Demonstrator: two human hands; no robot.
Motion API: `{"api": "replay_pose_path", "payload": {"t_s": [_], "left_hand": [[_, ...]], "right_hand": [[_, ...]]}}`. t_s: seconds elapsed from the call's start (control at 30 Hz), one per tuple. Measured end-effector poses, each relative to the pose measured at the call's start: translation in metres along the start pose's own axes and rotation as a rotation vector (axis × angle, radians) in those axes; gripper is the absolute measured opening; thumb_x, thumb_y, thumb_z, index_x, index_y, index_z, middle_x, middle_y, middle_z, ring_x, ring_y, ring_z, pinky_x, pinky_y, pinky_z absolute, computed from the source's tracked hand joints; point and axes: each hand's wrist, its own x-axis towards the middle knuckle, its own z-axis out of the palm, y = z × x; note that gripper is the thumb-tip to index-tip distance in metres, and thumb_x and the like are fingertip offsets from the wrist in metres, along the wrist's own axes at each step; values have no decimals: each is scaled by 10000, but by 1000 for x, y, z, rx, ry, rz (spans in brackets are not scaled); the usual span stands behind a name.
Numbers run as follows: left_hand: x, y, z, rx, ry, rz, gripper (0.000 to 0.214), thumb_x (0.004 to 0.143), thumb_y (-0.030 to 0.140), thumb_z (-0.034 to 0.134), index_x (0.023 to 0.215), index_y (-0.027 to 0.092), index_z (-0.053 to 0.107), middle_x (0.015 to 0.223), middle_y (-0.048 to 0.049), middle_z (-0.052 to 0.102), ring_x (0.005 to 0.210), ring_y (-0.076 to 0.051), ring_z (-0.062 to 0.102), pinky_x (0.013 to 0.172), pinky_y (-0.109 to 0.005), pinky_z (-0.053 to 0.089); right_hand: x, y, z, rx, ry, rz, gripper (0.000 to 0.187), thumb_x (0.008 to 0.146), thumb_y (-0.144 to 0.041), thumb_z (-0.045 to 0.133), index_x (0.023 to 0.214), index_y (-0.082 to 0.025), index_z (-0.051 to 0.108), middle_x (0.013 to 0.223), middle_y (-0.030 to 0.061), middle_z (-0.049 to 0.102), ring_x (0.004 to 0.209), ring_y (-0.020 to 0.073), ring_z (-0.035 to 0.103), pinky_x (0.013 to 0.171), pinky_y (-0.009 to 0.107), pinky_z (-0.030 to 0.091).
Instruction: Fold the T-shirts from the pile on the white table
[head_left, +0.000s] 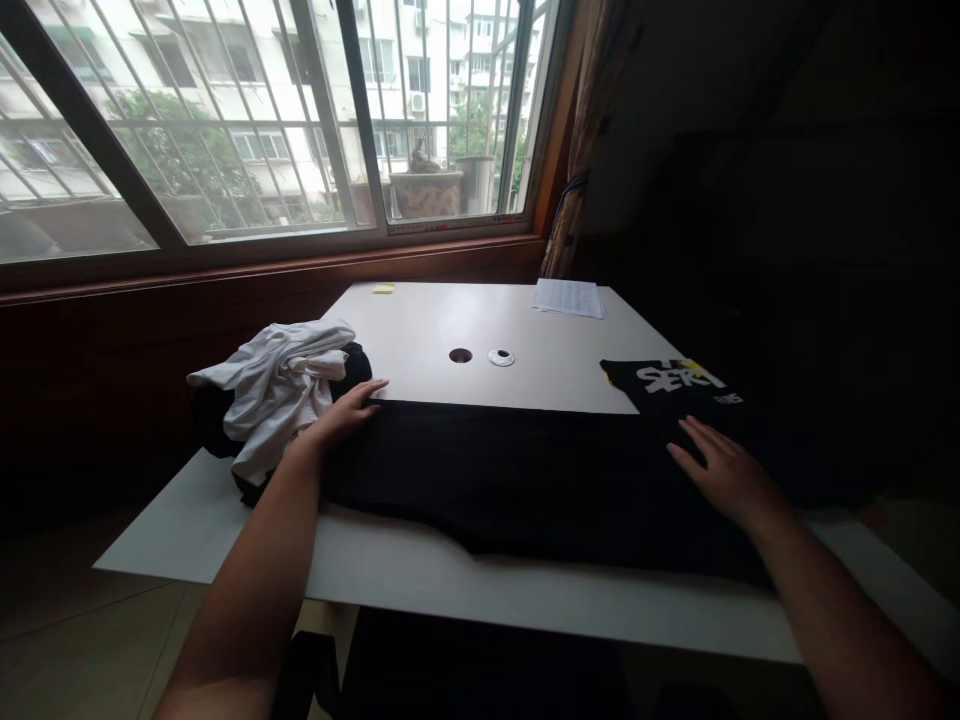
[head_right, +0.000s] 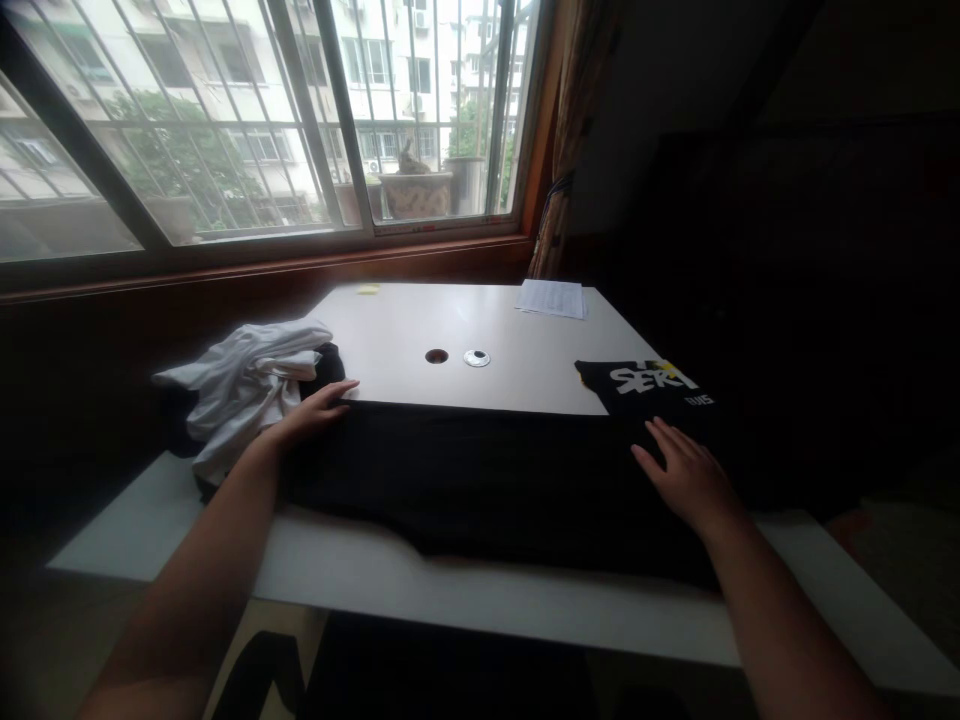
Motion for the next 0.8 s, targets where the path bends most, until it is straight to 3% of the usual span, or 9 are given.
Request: {"api": "replay_pose_path", "payload": {"t_s": [0.17,0.3,0.4,0.53,0.67,0.8], "left_hand": [[0,-10,-4,-253,23,-69,695,843,392,615,1494,177,500,1480,-150,569,1366,-295,537,1164,-483,405],[1,-17,-6,-353,6,-56,723,801,402,660,1469,162,517,1471,-173,562,1317,-307,575,1110,-482,464],[2,-17,-4,-236,46,-14,662,797,383,659,1413,157,570,1353,-154,618,1220,-285,628,1078,-464,493],[3,-11,0,-11,95,54,485,830,319,619,1298,201,670,1116,-86,666,1085,-245,658,1060,-439,497],[2,-9,3,63,129,96,419,846,293,605,1248,223,701,1042,-68,674,1061,-245,633,1039,-437,493],[3,-11,5,51,142,118,401,859,291,592,1238,221,706,1035,-68,674,1046,-242,625,1039,-436,479]], "right_hand": [[-1,-18,-17,-45,85,-82,561,908,-528,393,1357,-275,614,1507,124,531,1390,403,477,1180,583,355],[3,-54,-35,-45,130,-193,507,952,-508,375,1286,-265,669,1471,110,560,1401,377,466,1209,568,330],[4,-107,-47,62,79,-323,473,984,-463,399,1323,-262,661,1446,81,585,1376,335,504,1196,553,375],[1,-205,-52,237,-133,-542,467,1024,-367,401,1460,-322,562,1514,25,541,1376,301,522,1172,536,435],[-4,-293,-34,322,-271,-851,509,1041,-265,421,1550,-274,450,1578,52,473,1434,267,468,1194,487,420],[-16,-341,-9,284,-374,-1011,609,1039,-437,498,1588,-206,372,1636,108,357,1521,275,320,1248,507,294]]}}
